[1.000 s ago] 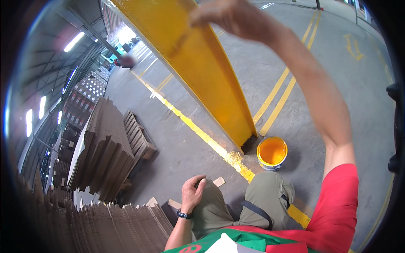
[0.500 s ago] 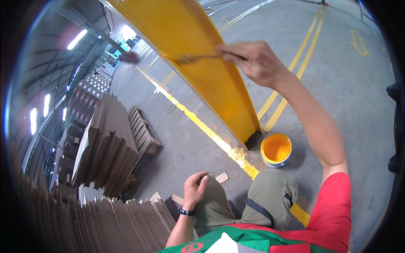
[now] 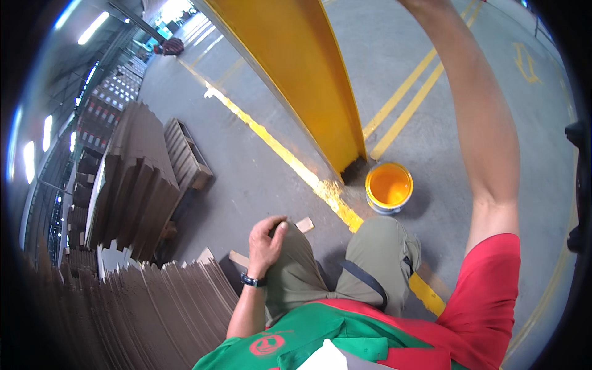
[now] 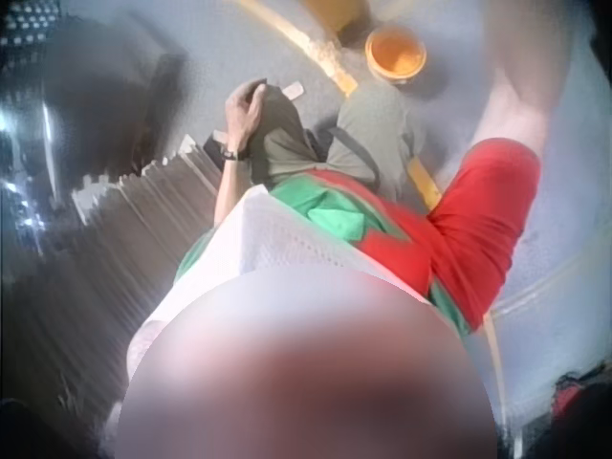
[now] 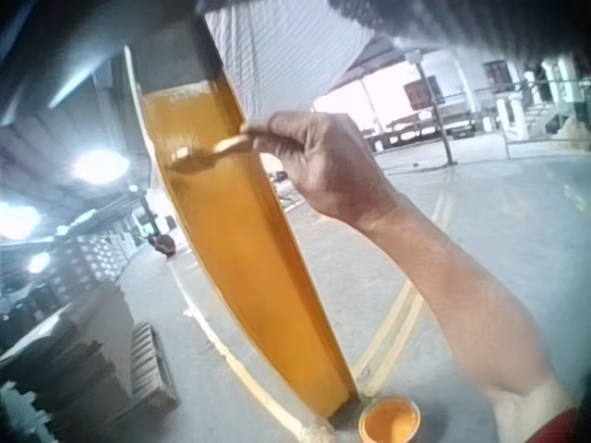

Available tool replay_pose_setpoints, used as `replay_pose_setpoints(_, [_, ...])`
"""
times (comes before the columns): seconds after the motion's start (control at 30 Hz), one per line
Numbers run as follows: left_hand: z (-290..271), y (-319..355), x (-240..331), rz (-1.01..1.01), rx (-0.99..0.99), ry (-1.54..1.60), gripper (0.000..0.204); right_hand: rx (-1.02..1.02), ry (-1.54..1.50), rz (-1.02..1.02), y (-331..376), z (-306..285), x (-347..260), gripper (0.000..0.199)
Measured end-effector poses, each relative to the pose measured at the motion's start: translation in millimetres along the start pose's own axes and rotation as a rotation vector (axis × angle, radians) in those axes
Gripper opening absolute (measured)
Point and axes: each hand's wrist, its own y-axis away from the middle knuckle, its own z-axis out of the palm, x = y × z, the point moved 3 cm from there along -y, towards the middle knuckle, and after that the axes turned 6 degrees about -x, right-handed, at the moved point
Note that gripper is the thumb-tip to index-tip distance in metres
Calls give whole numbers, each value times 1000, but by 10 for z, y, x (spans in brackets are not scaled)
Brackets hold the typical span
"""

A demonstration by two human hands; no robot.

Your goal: The person kneels and paints the base of a vertical metal pillar yellow using a paintbrush and a small paint can. They repeatedly dip the brush into the can and apply paint to the lower section of the pillar.

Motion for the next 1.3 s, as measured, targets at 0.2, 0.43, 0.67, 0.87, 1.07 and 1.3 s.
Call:
replay_pose_setpoints(0.2, [7,-4,-112,-1,9,78,23,-77,-68,80,838,445,-367,16])
replay_pose_setpoints(0.43, [-5,4,-111,-8,-31,64,26,-396,-173,711,2782,550,-971,27])
replay_pose_setpoints(0.67, [-1,-28,-76,21,-15,72,23,-809,-216,946,3718,576,-1013,28])
replay_pose_setpoints(0.87, [89,-103,-91,9,-25,18,25,-827,-249,1036,3659,338,-1110,29])
replay_pose_setpoints(1.07, [86,-369,82,54,-320,0,28,-472,-248,1436,3330,-244,-1075,27])
replay_pose_setpoints(1.3, [423,-647,162,129,-622,-165,34,-355,-204,1467,3193,-332,-1112,23])
